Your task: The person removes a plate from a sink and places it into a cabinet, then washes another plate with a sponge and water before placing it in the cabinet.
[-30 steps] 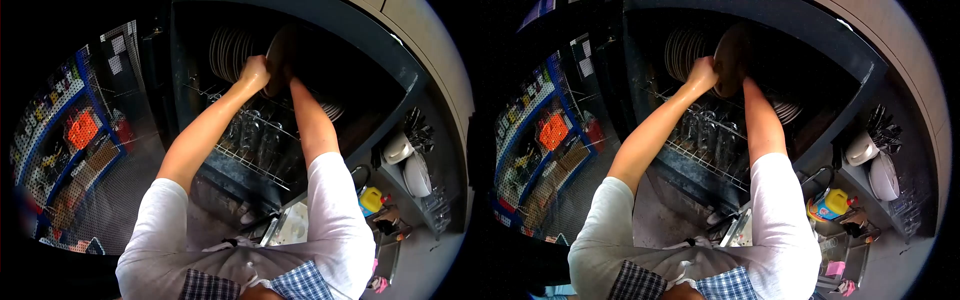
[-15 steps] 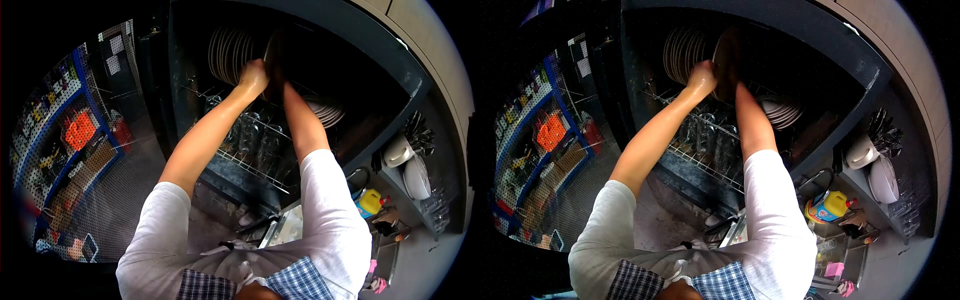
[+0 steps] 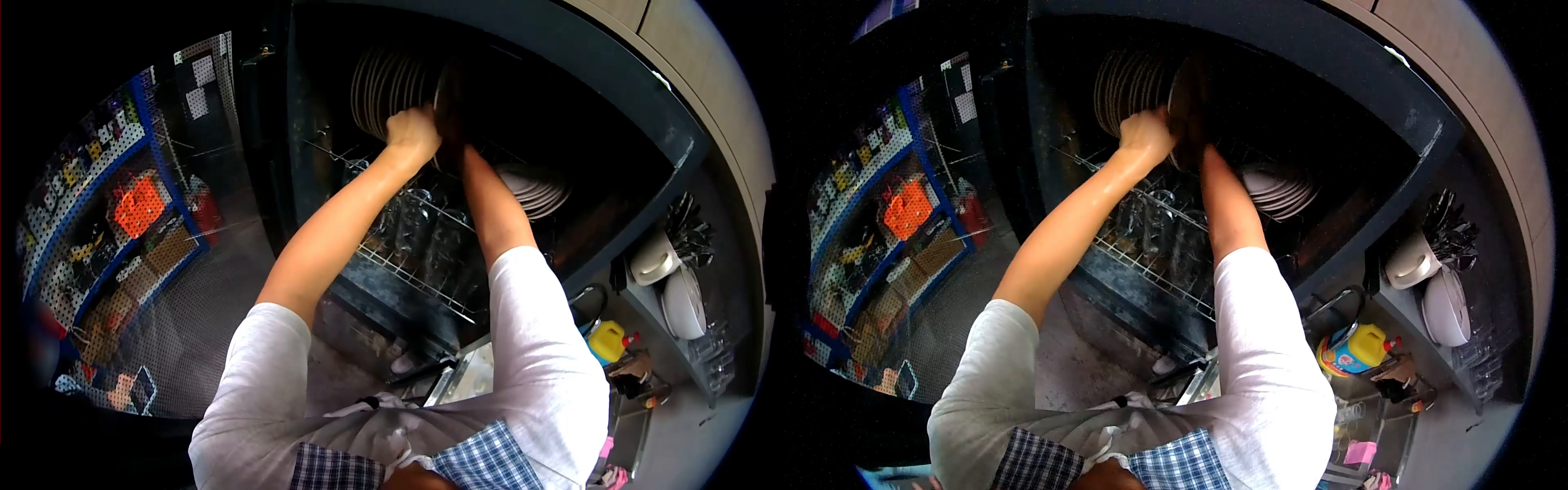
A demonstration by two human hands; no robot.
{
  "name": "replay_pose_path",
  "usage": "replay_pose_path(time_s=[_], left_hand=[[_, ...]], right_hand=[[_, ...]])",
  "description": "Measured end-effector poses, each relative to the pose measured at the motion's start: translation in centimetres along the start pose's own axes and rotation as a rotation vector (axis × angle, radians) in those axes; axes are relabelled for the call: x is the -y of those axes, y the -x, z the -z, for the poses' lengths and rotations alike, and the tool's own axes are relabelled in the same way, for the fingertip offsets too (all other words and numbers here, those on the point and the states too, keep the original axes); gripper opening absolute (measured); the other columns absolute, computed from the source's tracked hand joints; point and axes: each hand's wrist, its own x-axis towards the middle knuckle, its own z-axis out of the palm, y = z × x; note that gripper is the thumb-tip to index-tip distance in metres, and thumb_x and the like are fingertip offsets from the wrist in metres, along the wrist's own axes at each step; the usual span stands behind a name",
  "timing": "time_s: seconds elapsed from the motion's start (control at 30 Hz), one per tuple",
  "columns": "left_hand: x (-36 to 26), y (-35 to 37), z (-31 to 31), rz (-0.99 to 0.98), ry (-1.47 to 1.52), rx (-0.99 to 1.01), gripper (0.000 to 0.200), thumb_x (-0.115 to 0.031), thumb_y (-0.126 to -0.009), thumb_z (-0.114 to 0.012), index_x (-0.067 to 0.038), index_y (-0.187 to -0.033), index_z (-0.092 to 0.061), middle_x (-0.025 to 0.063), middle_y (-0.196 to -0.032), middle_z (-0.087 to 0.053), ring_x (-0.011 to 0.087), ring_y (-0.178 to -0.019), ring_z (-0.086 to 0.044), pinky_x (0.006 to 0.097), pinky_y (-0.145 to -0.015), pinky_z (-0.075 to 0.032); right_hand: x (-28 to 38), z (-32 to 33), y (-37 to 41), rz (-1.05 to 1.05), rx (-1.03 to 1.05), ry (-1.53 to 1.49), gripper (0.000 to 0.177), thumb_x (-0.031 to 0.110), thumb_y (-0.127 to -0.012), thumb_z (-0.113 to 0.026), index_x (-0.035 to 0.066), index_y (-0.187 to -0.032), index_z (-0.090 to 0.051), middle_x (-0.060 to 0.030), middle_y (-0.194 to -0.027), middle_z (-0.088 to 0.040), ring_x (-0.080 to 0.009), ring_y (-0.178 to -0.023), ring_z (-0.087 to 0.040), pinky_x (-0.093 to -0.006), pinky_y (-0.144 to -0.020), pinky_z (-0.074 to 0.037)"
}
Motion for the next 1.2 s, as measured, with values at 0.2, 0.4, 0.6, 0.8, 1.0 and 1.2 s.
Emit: replay_pose_path(time_s=[0.2,0.4,0.6,0.8,1.0,1.2], left_hand=[[0.5,-0.4,-0.4,-0.012,-0.019,-0.006,0.030,-0.024,-0.082,-0.059,-0.002,-0.103,-0.062,0.0239,-0.092,-0.066,0.0403,-0.087,-0.064,0.0482,-0.076,-0.052],[0.7,-0.8,-1.1,-0.072,0.142,-0.055,0.031,-0.019,-0.076,-0.064,0.002,-0.099,-0.061,0.0273,-0.090,-0.064,0.0426,-0.087,-0.062,0.0478,-0.076,-0.052],[0.9,-1.2,-1.7,-0.160,0.072,-0.117,0.030,-0.023,-0.079,-0.065,0.002,-0.094,-0.061,0.0269,-0.089,-0.064,0.0420,-0.084,-0.062,0.0484,-0.073,-0.052],[0.7,-1.5,-1.1,-0.137,0.036,-0.079,0.032,-0.022,-0.079,-0.065,0.003,-0.098,-0.058,0.0251,-0.090,-0.064,0.0409,-0.083,-0.063,0.0485,-0.072,-0.051],[0.3,-0.6,-1.5,-0.103,-0.046,-0.120,0.048,-0.015,-0.081,-0.058,0.004,-0.124,-0.044,0.0254,-0.089,-0.063,0.0412,-0.082,-0.063,0.0489,-0.069,-0.052],[0.0,-0.8,-3.0,-0.058,-0.114,-0.124,0.067,-0.012,-0.083,-0.053,0.003,-0.142,-0.025,0.0297,-0.111,-0.055,0.0425,-0.079,-0.064,0.0485,-0.067,-0.053]], right_hand=[[0.5,-0.2,0.1,-0.006,0.033,-0.014,0.061,0.033,-0.086,-0.054,0.000,-0.135,-0.041,-0.0193,-0.135,-0.047,-0.0315,-0.126,-0.043,-0.0370,-0.103,-0.035],[0.7,-0.3,0.5,-0.015,0.101,-0.021,0.061,0.032,-0.084,-0.055,-0.001,-0.134,-0.042,-0.0201,-0.134,-0.048,-0.0322,-0.126,-0.044,-0.0373,-0.103,-0.036],[0.2,-0.2,0.8,-0.023,0.139,-0.043,0.060,0.030,-0.083,-0.056,-0.001,-0.132,-0.043,-0.0210,-0.132,-0.049,-0.0329,-0.125,-0.045,-0.0377,-0.102,-0.037],[0.3,-0.4,1.0,-0.022,0.162,-0.053,0.059,0.029,-0.082,-0.058,-0.002,-0.131,-0.045,-0.0218,-0.131,-0.050,-0.0335,-0.124,-0.046,-0.0380,-0.101,-0.038],[0.6,-0.3,1.7,-0.019,0.178,-0.059,0.059,0.027,-0.081,-0.059,-0.003,-0.130,-0.046,-0.0227,-0.130,-0.051,-0.0342,-0.123,-0.047,-0.0384,-0.101,-0.038],[0.8,0.2,2.2,0.004,0.153,-0.055,0.058,0.026,-0.080,-0.060,-0.003,-0.129,-0.047,-0.0235,-0.129,-0.053,-0.0349,-0.122,-0.048,-0.0387,-0.100,-0.039]])
